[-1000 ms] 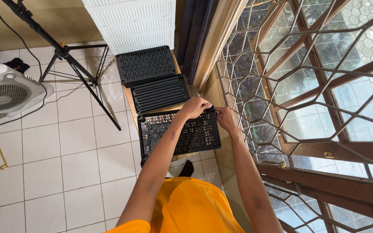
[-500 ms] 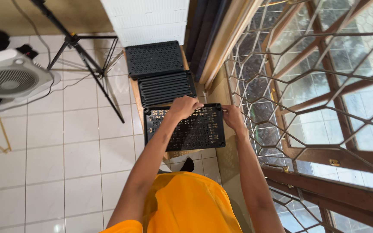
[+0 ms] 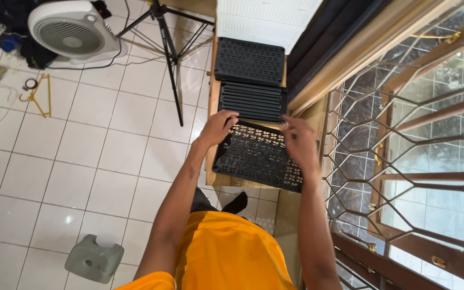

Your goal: The person assembles a black plastic tray by inserting two black rods into holes on the tray's underside. The person picks up the rods, aligns them with the holes, and pushes them through to secure them in place.

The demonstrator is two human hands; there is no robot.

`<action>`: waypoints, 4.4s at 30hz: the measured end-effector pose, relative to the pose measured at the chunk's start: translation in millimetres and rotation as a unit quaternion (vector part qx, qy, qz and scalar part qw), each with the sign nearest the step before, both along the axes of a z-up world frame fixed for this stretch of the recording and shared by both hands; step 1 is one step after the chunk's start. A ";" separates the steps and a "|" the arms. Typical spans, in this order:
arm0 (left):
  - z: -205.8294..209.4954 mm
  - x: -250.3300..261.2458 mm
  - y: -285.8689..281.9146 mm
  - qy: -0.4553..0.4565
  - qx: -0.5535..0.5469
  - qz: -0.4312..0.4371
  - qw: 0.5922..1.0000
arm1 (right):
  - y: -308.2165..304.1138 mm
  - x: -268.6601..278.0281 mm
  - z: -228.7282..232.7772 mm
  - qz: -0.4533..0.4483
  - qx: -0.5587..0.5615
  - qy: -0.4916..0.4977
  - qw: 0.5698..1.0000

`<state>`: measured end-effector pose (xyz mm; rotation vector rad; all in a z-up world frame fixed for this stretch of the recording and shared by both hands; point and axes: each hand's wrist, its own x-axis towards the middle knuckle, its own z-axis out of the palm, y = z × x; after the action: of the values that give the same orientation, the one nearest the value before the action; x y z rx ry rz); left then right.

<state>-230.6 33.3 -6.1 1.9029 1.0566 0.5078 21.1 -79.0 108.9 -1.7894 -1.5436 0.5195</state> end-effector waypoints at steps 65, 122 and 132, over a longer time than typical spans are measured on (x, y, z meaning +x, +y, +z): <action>-44.7 -36.4 4.1 -0.233 -0.085 -0.171 0.954 | 24.4 -187.8 -69.5 -0.292 0.020 0.280 0.914; -2.4 214.4 -48.7 0.072 0.156 -0.213 0.962 | -59.9 85.9 -85.8 -0.264 -0.078 0.145 0.950; 20.4 207.1 -46.4 0.082 0.083 -0.237 0.965 | -63.4 77.9 -79.9 -0.289 -0.081 0.229 0.926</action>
<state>-23.5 -13.1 14.3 2.2861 0.6352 0.1681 99.0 -142.4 28.9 -1.9543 -0.6280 0.7134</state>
